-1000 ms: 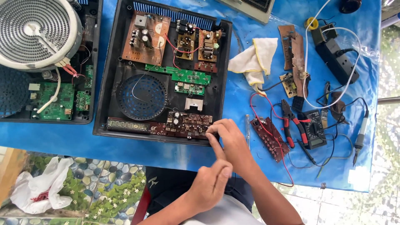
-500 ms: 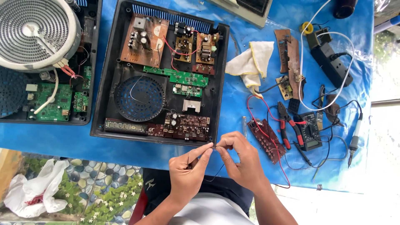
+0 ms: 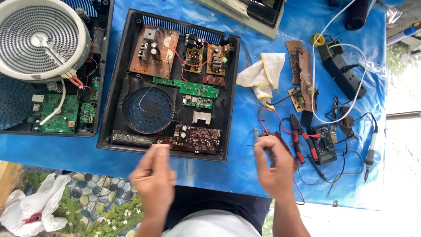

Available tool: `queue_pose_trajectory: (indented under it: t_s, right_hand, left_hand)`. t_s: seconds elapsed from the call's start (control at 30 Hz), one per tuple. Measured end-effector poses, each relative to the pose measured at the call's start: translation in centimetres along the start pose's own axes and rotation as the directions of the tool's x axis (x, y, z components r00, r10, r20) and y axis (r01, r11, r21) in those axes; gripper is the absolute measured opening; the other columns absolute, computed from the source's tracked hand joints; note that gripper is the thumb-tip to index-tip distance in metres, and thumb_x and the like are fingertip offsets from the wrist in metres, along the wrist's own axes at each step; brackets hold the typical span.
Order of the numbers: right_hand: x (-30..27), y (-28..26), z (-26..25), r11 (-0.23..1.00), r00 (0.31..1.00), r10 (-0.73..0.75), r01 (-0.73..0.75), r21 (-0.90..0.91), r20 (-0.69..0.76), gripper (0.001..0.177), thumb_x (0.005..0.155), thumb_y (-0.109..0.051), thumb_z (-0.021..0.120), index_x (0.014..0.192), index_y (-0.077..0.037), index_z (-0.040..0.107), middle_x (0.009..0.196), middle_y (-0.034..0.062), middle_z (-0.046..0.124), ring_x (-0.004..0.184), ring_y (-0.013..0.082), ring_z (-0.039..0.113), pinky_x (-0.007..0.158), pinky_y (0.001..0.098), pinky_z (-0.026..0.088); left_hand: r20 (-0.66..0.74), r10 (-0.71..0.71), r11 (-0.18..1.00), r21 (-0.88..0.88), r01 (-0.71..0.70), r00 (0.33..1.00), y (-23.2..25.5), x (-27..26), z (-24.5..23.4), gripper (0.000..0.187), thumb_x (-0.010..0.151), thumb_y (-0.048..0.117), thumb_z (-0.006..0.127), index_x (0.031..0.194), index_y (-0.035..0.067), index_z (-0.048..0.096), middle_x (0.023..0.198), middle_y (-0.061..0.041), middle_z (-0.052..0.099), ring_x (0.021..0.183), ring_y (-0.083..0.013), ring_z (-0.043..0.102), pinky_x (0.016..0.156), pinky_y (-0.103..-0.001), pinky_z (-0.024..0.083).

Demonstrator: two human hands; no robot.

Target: Connecting and repairing wires on the circuit boards of an induction cooker using pliers.

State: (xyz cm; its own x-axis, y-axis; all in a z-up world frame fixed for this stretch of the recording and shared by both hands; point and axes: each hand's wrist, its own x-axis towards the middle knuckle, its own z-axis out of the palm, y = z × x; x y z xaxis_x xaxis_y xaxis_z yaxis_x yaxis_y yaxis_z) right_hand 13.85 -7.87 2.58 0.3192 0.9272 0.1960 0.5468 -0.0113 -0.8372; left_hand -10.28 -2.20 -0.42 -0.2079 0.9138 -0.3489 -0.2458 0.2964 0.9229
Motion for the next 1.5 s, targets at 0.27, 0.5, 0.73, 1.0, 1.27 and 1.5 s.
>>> queue_pose_trajectory:
  t_s: [0.27,0.5,0.73,1.0,1.27,1.5]
  right_hand:
    - [-0.6,-2.3,2.9,0.992,0.942,-0.123,0.122,0.023,0.311,0.009,0.104,-0.016,0.054,0.100,-0.009,0.058,0.098,0.0067,0.064,0.088,0.0213,0.063,0.081,0.0315,0.050]
    - [-1.6,-2.1,2.8,0.999,0.959,-0.044,0.041,0.018,0.279,0.013,0.104,-0.020,0.055,0.097,-0.009,0.060,0.090,0.0042,0.063,0.076,0.0174,0.059,0.069,0.0296,0.050]
    - [-1.3,-2.4,2.7,0.997,0.943,-0.076,0.072,0.026,0.323,0.012,0.105,-0.019,0.055,0.099,-0.010,0.060,0.090,0.0041,0.062,0.071,0.0161,0.056,0.063,0.0283,0.047]
    - [1.1,-2.1,1.5,0.987,0.966,-0.137,0.153,-0.055,0.219,0.016,0.097,0.001,0.050,0.095,-0.012,0.058,0.083,0.0005,0.057,0.068,0.0120,0.049,0.061,0.0252,0.042]
    - [12.4,1.4,3.3,0.933,0.991,-0.133,0.123,-0.339,-0.005,0.019,0.106,-0.021,0.056,0.095,-0.007,0.064,0.081,0.0059,0.063,0.067,0.0200,0.058,0.063,0.0370,0.044]
    - [20.4,7.4,7.4,0.892,0.987,-0.160,0.145,-0.427,0.000,0.015,0.103,-0.014,0.058,0.093,-0.004,0.063,0.083,0.0109,0.065,0.077,0.0285,0.061,0.069,0.0444,0.047]
  left_hand:
    - [0.321,-0.041,0.998,0.058,0.024,0.946,-1.5,-2.0,2.2,0.041,0.083,0.009,0.082,0.123,0.006,0.080,0.058,0.010,0.028,0.052,-0.0037,0.024,0.046,-0.023,0.025]
    - [0.348,-0.123,0.984,0.166,0.068,0.929,-1.4,-2.8,2.1,0.018,0.084,0.013,0.084,0.097,0.004,0.091,0.052,0.008,0.041,0.050,-0.0057,0.027,0.046,-0.025,0.024]
    - [0.411,-0.242,0.958,0.242,0.151,0.879,-1.8,-2.9,2.0,0.030,0.079,0.017,0.089,0.106,0.006,0.091,0.055,0.007,0.024,0.055,-0.0081,0.022,0.051,-0.024,0.028]
    - [0.355,-0.009,0.995,0.092,-0.025,0.935,-0.6,-2.7,2.8,0.016,0.085,0.013,0.078,0.093,0.002,0.087,0.094,-0.010,0.088,0.086,-0.0100,0.080,0.081,-0.023,0.065]
    - [0.473,-0.105,0.994,0.027,0.104,0.875,0.2,-2.5,4.0,0.022,0.096,0.018,0.069,0.101,0.004,0.085,0.050,0.004,0.049,0.039,-0.0038,0.032,0.034,-0.024,0.020]
    - [0.606,-0.109,0.931,-0.216,0.295,0.788,-2.3,-1.9,7.4,0.019,0.107,0.025,0.054,0.101,0.007,0.058,0.061,0.003,0.028,0.043,-0.0072,0.025,0.034,-0.025,0.028]
